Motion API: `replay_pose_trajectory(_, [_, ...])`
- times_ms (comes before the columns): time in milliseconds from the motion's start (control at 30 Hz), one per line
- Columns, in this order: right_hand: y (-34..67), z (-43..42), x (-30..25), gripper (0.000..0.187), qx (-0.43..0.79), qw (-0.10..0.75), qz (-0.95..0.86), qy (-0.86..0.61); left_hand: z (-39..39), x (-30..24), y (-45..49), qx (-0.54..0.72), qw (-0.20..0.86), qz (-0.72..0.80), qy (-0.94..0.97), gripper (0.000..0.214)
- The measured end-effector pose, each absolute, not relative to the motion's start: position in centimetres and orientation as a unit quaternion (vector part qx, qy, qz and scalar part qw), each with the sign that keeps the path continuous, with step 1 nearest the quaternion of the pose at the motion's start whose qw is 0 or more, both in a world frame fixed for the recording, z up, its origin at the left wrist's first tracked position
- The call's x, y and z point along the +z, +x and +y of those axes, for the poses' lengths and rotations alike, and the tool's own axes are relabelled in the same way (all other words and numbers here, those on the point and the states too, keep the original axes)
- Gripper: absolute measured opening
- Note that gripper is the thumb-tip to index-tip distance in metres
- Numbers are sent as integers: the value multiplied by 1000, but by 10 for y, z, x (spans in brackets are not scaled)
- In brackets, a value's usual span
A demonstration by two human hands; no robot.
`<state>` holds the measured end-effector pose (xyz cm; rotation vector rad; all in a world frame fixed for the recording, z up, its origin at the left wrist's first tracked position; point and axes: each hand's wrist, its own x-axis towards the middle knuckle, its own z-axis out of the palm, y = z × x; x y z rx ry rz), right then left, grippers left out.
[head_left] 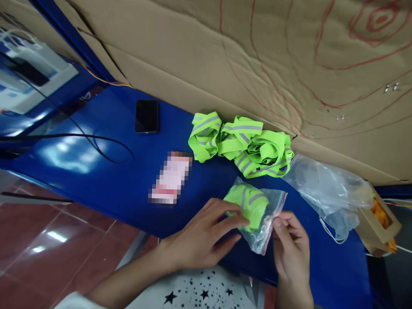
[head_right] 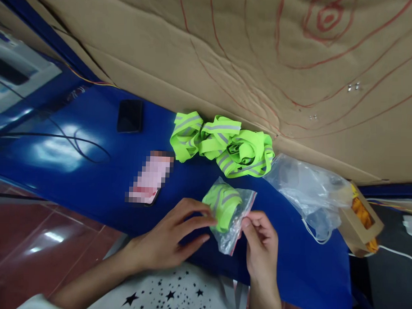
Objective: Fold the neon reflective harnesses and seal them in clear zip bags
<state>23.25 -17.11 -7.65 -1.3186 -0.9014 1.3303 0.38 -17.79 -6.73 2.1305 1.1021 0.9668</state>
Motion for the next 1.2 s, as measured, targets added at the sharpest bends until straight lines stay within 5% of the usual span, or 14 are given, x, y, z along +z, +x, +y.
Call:
replay_pose_trajectory(100, [221,-179,-73,6,623,451,-421,-482,-182,-52,9,408,316,412,751,17])
replay_pose_trajectory(533, [193,-174,-62,2,649,393,-478,-443,-190,-44,5,354,390,472,707,22])
replay_pose_trajectory(767, [196,-178,-71,2,673,396,-455,-427,-186,-34,0,316,564,479,593,14])
replay_pose_trajectory(1200, [197,-186,-54,8,517,389,-602,-468,-182,-40,2,343,661,443,499,16])
